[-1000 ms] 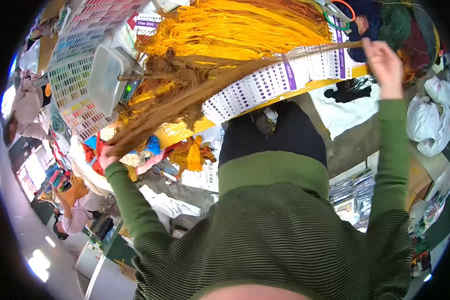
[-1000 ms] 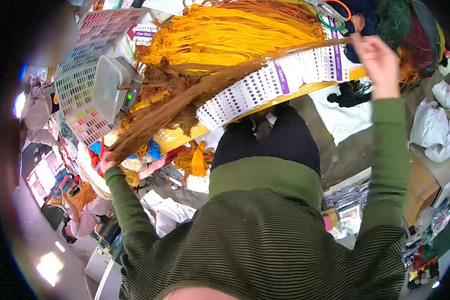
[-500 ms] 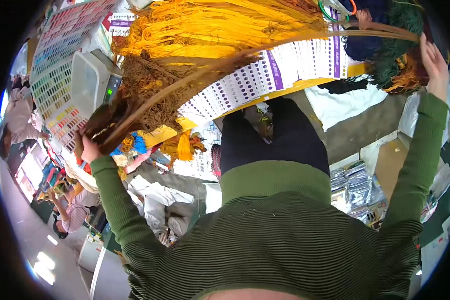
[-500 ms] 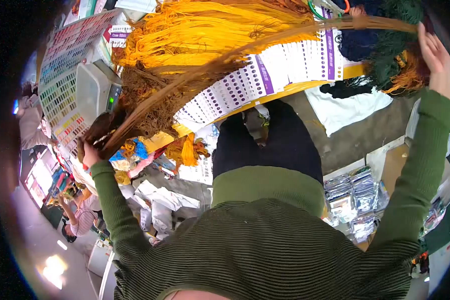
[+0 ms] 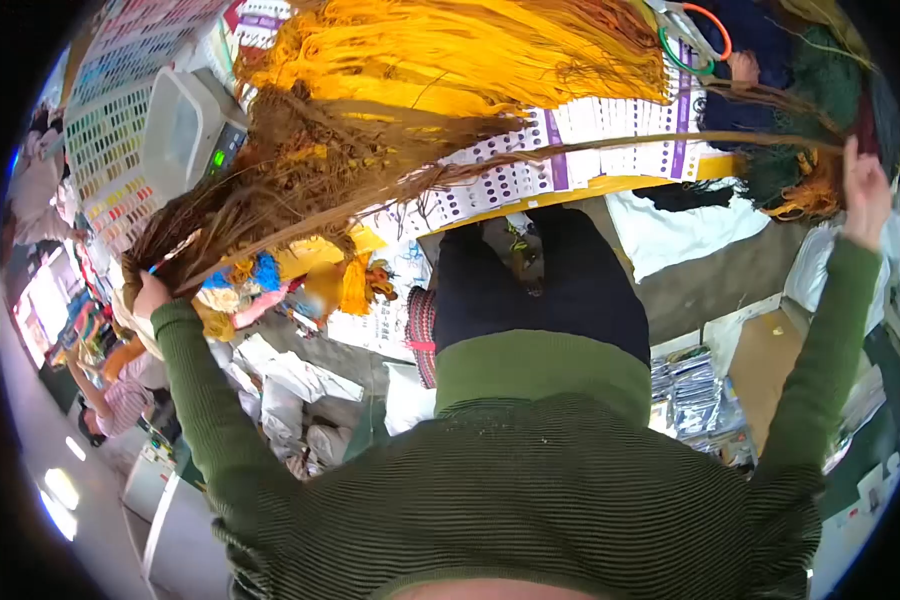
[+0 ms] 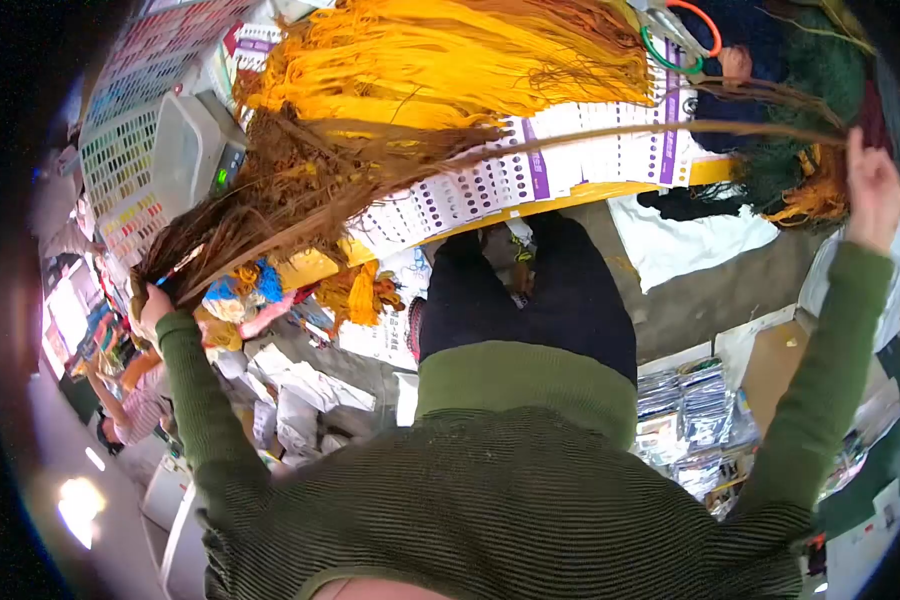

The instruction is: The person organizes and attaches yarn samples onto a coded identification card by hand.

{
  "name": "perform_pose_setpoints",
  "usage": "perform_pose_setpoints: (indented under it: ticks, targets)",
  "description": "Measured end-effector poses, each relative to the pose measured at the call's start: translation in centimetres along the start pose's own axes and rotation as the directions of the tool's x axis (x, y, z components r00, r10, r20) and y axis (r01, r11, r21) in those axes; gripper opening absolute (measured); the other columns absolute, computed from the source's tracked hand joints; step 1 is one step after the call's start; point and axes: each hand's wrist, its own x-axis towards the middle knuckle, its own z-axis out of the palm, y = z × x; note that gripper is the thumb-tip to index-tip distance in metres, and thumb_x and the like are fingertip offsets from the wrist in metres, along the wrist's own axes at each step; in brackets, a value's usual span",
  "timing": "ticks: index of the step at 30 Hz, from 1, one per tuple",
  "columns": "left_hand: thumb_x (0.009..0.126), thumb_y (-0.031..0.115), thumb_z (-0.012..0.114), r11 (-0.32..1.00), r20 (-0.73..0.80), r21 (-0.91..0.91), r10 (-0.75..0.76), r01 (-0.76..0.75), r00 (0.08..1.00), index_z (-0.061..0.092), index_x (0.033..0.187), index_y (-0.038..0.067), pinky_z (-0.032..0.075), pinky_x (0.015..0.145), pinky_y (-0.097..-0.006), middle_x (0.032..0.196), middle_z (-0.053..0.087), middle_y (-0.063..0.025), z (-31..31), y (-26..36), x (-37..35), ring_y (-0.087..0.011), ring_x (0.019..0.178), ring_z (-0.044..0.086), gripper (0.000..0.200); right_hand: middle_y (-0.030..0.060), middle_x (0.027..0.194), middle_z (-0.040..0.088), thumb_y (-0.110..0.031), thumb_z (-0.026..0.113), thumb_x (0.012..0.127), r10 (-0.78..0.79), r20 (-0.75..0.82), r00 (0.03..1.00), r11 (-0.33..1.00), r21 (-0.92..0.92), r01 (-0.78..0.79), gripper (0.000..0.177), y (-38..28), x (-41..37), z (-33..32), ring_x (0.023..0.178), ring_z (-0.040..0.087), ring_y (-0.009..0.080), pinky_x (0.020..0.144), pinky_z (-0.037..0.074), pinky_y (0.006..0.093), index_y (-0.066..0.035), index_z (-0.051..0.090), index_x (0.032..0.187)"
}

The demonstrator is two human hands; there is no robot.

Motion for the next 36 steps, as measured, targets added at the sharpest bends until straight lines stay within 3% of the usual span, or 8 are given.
perform_pose_setpoints:
  ticks: [4, 8, 11, 16, 24, 27, 33, 36]
  targets:
    - [0.078, 0.014, 0.045, 0.012, 0.739, -0.515, 0.513, 0.857, 0.437, 0.054, 0.088, 0.002, 0.046, 0.066, -0.0307, 0.087, 0.057, -0.009, 4.7, -0.1, -6.3, -0.0179, 0.08, 0.054, 0.018, 0.0016, 0.054, 0.031, -0.005, 0.038, 0.081, 0.144, -0.218, 0.965, 0.941, -0.271, -0.201, 0.021, 10.7, -6.9, 1.6, 0.048, 0.031, 0.01, 0.076, 0.044, 0.0351, -0.007, 0.034, 0.06]
    - [0.072, 0.01, 0.057, 0.138, 0.798, -0.163, 0.6, 0.977, 0.049, 0.059, 0.081, 0.002, 0.044, 0.064, -0.0243, 0.082, 0.057, -0.0045, 3.3, 9.3, -23.2, -0.0135, 0.071, 0.053, 0.012, -0.0001, 0.056, 0.033, -0.008, 0.043, 0.08, 0.3, -0.209, 0.931, 0.925, -0.177, -0.337, 0.011, 15.8, -9.8, 0.1, 0.045, 0.03, 0.0084, 0.077, 0.044, 0.0353, -0.006, 0.038, 0.071]
    - [0.078, 0.01, 0.053, 0.535, 0.54, -0.839, 0.794, 0.103, 0.278, 0.058, 0.086, -0.001, 0.043, 0.06, -0.0233, 0.074, 0.057, -0.0063, 4.4, 14.8, -30.6, -0.0146, 0.069, 0.055, 0.015, 0.0001, 0.058, 0.033, -0.008, 0.044, 0.08, 0.28, -0.2, 0.939, 0.927, -0.197, -0.318, 0.009, 16.1, -9.9, 0.2, 0.046, 0.031, 0.0083, 0.079, 0.044, 0.035, -0.006, 0.039, 0.074]
    - [0.069, 0.034, 0.062, 0.735, 0.67, -0.662, 0.667, -0.145, 0.326, 0.056, 0.088, -0.005, 0.043, 0.071, -0.0314, 0.086, 0.059, -0.0135, 5.9, 20.8, -37.8, -0.0204, 0.08, 0.057, 0.044, 0.0006, 0.06, 0.032, -0.003, 0.043, 0.08, 0.236, -0.18, 0.955, 0.942, -0.198, -0.27, 0.007, 14.8, -9.6, 0.7, 0.048, 0.03, 0.0081, 0.082, 0.042, 0.0359, -0.005, 0.037, 0.075]
    - [0.066, 0.008, 0.056, 0.233, 0.198, -0.972, 0.792, 0.014, 0.578, 0.06, 0.088, 0.003, 0.043, 0.076, -0.0275, 0.086, 0.061, -0.0106, 7.4, 16.1, -31.4, -0.0191, 0.083, 0.057, 0.022, -0.002, 0.057, 0.021, 0.004, 0.035, 0.079, 0.19, -0.062, 0.98, 0.921, 0.357, -0.156, 0.016, 7.9, -9.1, -2.6, 0.046, 0.021, 0.0076, 0.081, 0.04, 0.0362, -0.004, 0.031, 0.066]
    - [0.066, 0.014, 0.059, 0.642, 0.258, -0.728, 0.582, -0.242, 0.771, 0.059, 0.09, 0.002, 0.045, 0.071, -0.0299, 0.086, 0.061, -0.0126, 10.6, 10.4, -24.3, -0.0199, 0.079, 0.059, 0.027, -0.0019, 0.056, 0.02, 0.005, 0.033, 0.079, 0.106, -0.09, 0.99, 0.842, 0.539, -0.041, 0.017, 4.7, -9.4, -0.7, 0.046, 0.021, 0.0083, 0.086, 0.038, 0.0391, -0.005, 0.03, 0.065]
    - [0.066, 0.026, 0.059, 0.848, 0.084, -0.381, 0.428, -0.368, 0.9, 0.053, 0.105, 0.008, 0.044, 0.073, -0.035, 0.091, 0.059, -0.0162, 12.8, -3.3, -7.7, -0.0299, 0.083, 0.057, 0.043, 0.001, 0.057, 0.03, 0.0, 0.03, 0.081, -0.31, -0.261, 0.914, 0.943, 0.039, 0.33, 0.015, -7.8, -9.1, -7.9, 0.051, 0.033, 0.0136, 0.092, 0.034, 0.0417, -0.001, 0.033, 0.066]
    - [0.065, 0.037, 0.057, 0.967, 0.175, -0.045, 0.256, -0.252, 0.951, 0.054, 0.103, 0.006, 0.042, 0.075, -0.0364, 0.092, 0.057, -0.0197, 11.2, -10.0, 0.6, -0.0303, 0.087, 0.055, 0.049, 0.0058, 0.063, 0.046, -0.005, 0.034, 0.08, -0.895, -0.301, 0.329, 0.38, -0.901, 0.209, 0.013, -11.6, -9.9, -5.3, 0.061, 0.045, 0.0164, 0.084, 0.037, 0.0339, 0.003, 0.044, 0.076]
